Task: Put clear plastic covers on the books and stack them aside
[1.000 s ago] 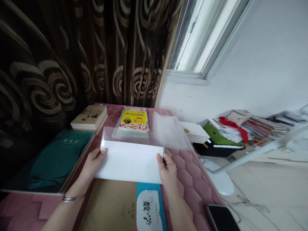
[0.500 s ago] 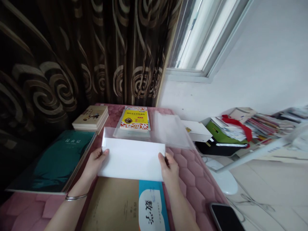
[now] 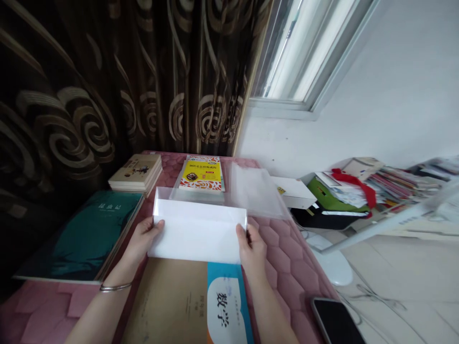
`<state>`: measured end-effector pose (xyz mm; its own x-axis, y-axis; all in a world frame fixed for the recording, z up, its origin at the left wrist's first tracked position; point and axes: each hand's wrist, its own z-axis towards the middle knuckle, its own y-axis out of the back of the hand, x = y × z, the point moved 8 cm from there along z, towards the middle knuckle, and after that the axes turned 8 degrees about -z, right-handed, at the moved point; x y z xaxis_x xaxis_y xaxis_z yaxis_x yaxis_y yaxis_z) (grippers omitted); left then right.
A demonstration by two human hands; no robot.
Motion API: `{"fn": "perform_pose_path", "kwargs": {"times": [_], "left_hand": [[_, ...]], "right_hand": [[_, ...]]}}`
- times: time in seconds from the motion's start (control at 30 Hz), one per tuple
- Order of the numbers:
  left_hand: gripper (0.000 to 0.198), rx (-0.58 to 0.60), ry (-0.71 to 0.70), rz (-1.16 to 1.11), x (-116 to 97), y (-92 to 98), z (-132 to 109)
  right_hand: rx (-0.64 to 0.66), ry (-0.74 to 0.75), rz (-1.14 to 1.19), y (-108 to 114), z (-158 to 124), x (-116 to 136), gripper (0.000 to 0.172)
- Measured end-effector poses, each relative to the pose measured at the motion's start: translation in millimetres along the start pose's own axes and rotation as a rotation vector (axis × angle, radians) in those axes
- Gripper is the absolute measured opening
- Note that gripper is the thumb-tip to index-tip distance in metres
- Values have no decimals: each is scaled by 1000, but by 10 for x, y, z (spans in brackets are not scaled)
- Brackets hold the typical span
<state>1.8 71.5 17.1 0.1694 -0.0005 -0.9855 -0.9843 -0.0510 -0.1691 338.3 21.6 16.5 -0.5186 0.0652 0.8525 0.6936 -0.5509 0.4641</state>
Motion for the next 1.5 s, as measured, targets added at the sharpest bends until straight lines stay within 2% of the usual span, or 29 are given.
{"fn": "perform_pose_path", "kwargs": {"times": [0.13, 0.3, 0.6, 0.7, 0.87, 0.97, 1.1, 1.27, 1.4, 1.5], "left_hand": [[45, -37, -31, 82, -4, 18, 10], [43, -64, -68, 154, -25, 36, -3], [44, -44, -39, 97, -45, 25, 0], [40, -81, -83, 149, -82, 39, -7], [40, -177, -150, 231, -113, 71, -27], [44, -178, -140, 227, -108, 66, -32], [50, -175, -84, 166, -77, 89, -40], [53, -83, -14, 24, -12, 45, -22], [47, -121, -83, 93, -53, 70, -16], [47, -123, -111, 131, -62, 75, -15]], "right_hand": [[31, -26, 67, -26, 25, -68, 52], [26, -27, -39, -22, 36, -68, 53], [-87, 71, -174, 33, -27, 86, 54], [-81, 73, -115, 38, -40, 76, 52], [28, 46, 43, -41, -39, 33, 49], [39, 42, 28, -61, -30, 38, 51], [-9, 63, -71, -43, -24, 87, 54], [-64, 64, -65, -10, -41, 123, 56], [38, 61, 119, -79, -62, 104, 48], [57, 74, 140, -96, -63, 85, 45]]}}
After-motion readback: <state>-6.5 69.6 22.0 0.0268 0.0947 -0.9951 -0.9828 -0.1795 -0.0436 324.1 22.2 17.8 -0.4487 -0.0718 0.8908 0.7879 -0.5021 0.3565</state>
